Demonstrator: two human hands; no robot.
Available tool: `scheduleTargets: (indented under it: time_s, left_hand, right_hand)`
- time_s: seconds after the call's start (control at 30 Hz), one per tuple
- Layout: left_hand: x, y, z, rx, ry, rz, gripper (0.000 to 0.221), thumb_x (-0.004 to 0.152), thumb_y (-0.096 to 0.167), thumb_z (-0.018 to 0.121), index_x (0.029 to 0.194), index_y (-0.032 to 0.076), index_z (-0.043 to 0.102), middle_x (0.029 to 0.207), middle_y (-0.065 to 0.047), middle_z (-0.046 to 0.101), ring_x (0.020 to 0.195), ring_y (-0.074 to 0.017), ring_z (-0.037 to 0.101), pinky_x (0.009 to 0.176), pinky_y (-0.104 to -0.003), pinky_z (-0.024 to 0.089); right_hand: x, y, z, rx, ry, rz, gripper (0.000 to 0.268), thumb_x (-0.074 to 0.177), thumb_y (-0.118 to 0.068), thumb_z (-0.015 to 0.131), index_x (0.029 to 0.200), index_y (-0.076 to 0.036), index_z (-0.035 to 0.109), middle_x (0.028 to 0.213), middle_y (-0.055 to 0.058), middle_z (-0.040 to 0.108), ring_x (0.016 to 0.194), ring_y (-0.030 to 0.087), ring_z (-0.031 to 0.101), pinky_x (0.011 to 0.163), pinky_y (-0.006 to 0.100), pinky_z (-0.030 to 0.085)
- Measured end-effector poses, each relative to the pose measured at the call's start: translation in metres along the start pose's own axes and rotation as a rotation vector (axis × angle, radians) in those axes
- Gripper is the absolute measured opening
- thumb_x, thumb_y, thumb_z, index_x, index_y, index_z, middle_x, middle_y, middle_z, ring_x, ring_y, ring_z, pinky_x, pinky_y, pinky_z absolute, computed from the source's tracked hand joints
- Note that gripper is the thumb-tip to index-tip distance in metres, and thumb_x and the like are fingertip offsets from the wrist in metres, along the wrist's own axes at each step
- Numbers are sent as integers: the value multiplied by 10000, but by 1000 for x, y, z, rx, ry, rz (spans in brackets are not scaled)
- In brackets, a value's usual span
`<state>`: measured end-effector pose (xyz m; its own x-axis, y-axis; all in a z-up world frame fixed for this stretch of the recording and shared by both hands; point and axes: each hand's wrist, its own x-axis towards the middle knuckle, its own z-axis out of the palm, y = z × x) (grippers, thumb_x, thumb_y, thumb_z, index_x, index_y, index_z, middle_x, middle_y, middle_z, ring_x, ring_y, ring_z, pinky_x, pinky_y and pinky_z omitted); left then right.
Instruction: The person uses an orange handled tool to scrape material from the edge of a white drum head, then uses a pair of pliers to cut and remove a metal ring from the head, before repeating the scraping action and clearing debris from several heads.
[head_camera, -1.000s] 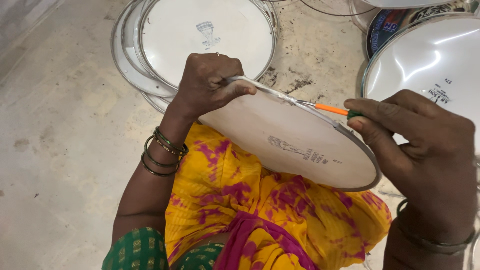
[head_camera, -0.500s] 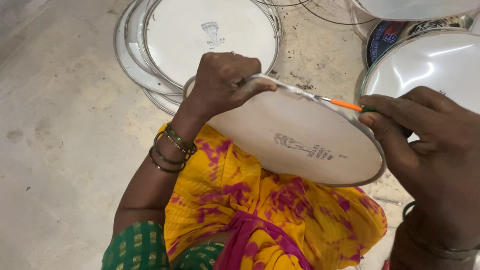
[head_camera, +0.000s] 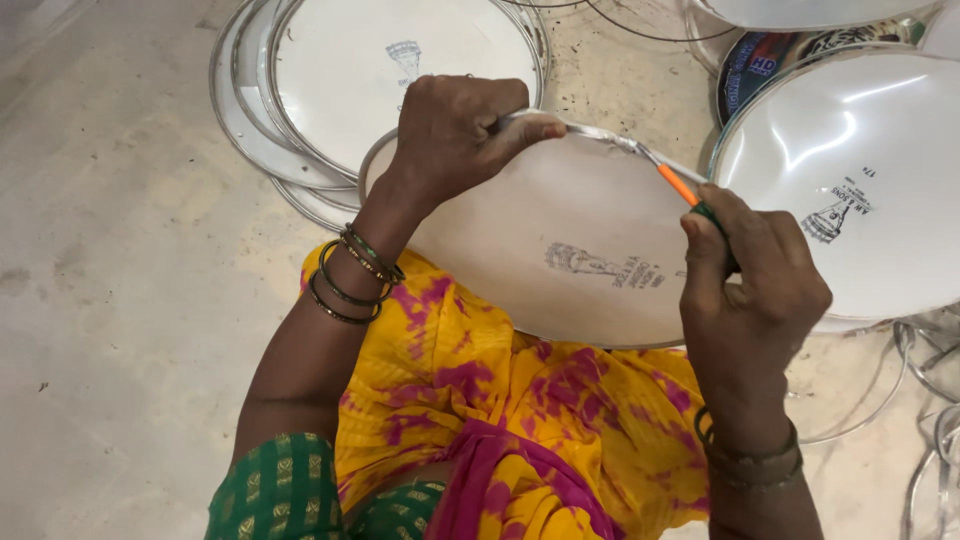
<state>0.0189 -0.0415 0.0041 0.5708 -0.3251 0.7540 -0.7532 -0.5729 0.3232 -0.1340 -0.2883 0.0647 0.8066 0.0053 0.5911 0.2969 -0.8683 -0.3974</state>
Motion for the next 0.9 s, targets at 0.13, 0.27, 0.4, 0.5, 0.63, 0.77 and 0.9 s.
scheduleTargets:
  time_s: [0.13,0.27,0.4,0.5,0.63,0.77,0.9]
  left_hand:
    - [4,-3,6,41,17,1,589,964,522,795,614,127,533,485,-28,440,417,-226,458,429,-373,340]
    - [7,-8,12,55,26,-4,600,980,537,782,617,128,535,490,-35,445,422,-229,463,432,-373,339]
    - [10,-12,18,26,29,3,596,999,551,758,624,140,546,492,-29,447,423,-223,466,439,-364,351]
    - [11,-14,21,47,17,-54,635,962,557,767,577,116,521,446,-35,418,376,-232,432,408,-379,329]
    - [12,-22,21,11,-19,-80,615,993,536,743,597,110,543,461,-43,430,392,-245,432,416,-389,331]
    - [20,-30,34,5,-21,-89,618,1004,558,703,596,117,557,459,-43,452,394,-251,449,412,-400,336]
    - [24,-38,46,21,-31,-88,654,1025,582,665,580,119,544,465,-42,466,397,-249,466,416,-411,342]
  right_hand:
    - [-8,16,20,20,73,1,156,1097,-20,778,1242,-9,722,982,119,692,780,175,667,675,273,525]
    - [-14,22,44,37,177,-84,134,1113,13,728,1237,18,677,1144,150,724,989,232,728,814,307,590]
    - [-12,23,80,421,185,95,149,1167,-39,635,1296,34,638,1070,112,698,859,130,669,758,261,564]
    - [-11,27,99,505,205,291,203,1117,-95,599,1287,2,652,905,72,678,670,79,570,598,234,469]
    - [-6,41,107,830,90,279,139,1170,-95,590,1276,-7,603,990,89,701,801,89,650,718,228,560]
    - [2,53,96,866,20,303,168,1134,-59,615,1276,-14,538,1009,103,730,793,104,677,702,221,553]
    - [8,56,88,675,18,345,264,1076,-39,602,1338,-16,575,910,72,719,683,91,659,615,210,536]
